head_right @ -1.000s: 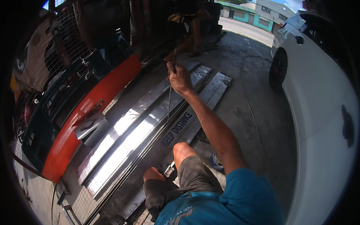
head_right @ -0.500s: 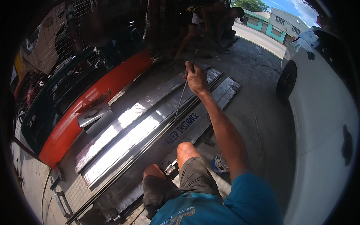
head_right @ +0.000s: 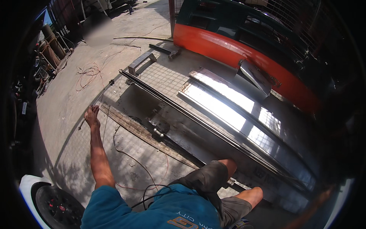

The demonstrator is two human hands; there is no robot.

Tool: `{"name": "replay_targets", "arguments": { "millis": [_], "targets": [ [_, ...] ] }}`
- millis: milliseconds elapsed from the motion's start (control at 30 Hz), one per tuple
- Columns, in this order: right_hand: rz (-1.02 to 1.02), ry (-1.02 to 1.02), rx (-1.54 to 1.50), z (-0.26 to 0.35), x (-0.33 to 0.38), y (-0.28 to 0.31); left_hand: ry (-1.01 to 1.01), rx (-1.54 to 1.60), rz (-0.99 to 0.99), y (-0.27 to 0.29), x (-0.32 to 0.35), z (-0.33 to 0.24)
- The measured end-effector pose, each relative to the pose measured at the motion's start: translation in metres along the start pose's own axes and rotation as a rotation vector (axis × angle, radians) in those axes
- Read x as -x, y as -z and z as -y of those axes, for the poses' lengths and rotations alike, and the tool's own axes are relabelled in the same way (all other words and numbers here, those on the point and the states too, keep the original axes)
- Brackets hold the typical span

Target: The person assembles a metal frame by positioning long metal bars and securing them with rods. They coordinate with a coworker to align and fasten the components on a workbench.

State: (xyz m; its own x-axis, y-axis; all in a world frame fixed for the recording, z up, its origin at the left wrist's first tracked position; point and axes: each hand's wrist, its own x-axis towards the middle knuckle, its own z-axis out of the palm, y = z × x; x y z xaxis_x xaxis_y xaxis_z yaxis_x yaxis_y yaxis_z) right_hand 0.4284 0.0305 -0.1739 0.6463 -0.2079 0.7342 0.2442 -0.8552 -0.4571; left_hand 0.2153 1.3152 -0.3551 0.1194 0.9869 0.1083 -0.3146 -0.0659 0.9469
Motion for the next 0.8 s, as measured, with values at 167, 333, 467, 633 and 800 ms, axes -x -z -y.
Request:
{"name": "replay_targets", "arguments": {
  "millis": [167,333,467,633,800],
  "targets": [
    [-0.178,-0.242,-0.265,0.048,-0.003,-0.019,-0.050,0.114,0.100,0.004,-0.008,-0.021],
    [-0.279,-0.354,-0.320,0.089,0.003,-0.020,0.020,0.158,0.067,-0.011,-0.013,-0.050],
    [-0.262,-0.369,-0.199,0.108,0.010,-0.003,0.049,0.340,0.000,0.007,-0.010,-0.054],
    [-0.304,-0.379,0.072,0.086,0.005,-0.010,0.071,0.931,0.015,0.024,0.013,0.008],
    [-0.290,-0.407,-0.074,0.038,-0.012,-0.021,0.198,1.481,0.368,-0.135,0.061,0.027]
  ]
}}
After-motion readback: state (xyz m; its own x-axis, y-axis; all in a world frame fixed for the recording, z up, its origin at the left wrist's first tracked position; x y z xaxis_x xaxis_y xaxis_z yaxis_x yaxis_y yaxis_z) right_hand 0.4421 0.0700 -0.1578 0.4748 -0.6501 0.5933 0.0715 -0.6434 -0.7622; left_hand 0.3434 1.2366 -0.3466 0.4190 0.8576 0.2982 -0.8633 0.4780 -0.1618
